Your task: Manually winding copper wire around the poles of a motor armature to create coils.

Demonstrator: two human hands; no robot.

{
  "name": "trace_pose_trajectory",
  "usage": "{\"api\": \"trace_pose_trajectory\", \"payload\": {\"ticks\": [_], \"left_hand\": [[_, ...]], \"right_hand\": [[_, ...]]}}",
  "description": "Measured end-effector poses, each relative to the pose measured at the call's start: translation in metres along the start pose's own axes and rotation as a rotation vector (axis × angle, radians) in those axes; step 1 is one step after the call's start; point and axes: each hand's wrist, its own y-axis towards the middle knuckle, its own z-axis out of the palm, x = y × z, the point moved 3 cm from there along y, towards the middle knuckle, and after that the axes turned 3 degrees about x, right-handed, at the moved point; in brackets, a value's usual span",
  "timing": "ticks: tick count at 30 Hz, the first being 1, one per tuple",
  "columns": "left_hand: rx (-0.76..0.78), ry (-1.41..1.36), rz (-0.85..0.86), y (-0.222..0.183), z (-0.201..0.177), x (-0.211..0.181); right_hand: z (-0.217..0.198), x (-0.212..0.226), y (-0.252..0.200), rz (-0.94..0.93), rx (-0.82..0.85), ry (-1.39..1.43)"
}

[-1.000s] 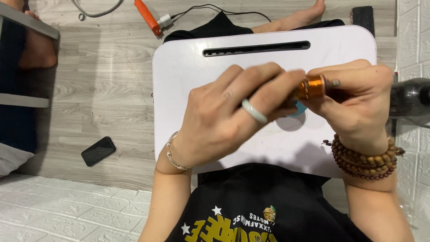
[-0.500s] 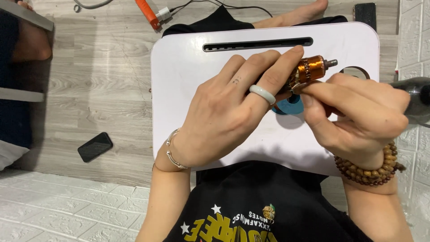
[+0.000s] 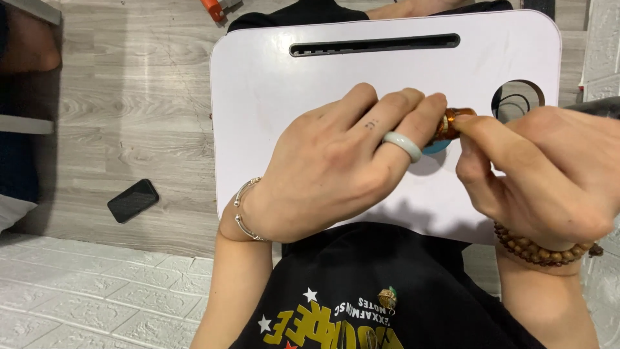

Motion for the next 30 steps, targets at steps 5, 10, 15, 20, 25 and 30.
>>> {"api": "trace_pose_trajectory", "payload": {"ticks": [5,10,15,20,25,30], "left_hand": [[-0.014,-0.031,0.028,0.001,-0.006,-0.001],[-0.021,-0.046,0.059,0.000,-0.009,-0.002],[-0.036,-0.103,0.108,-0.001,-0.011,-0.004],[-0.073,-0.175,0.153,0.000,-0.015,-0.006],[-0.120,-0.202,0.180,0.005,-0.023,-0.006],[-0.148,-0.202,0.202,0.006,-0.029,-0.003]], "right_hand": [[-0.008,-0.009,0.000,0.004,0.115,0.020],[-0.012,-0.012,0.012,0.062,0.239,0.107],[-0.012,-0.018,0.017,0.228,0.305,0.339],[-0.014,-0.022,0.031,0.299,0.387,0.433],[-0.008,-0.026,0.035,0.313,0.361,0.541],[-0.001,-0.022,0.040,0.368,0.258,0.755]]}}
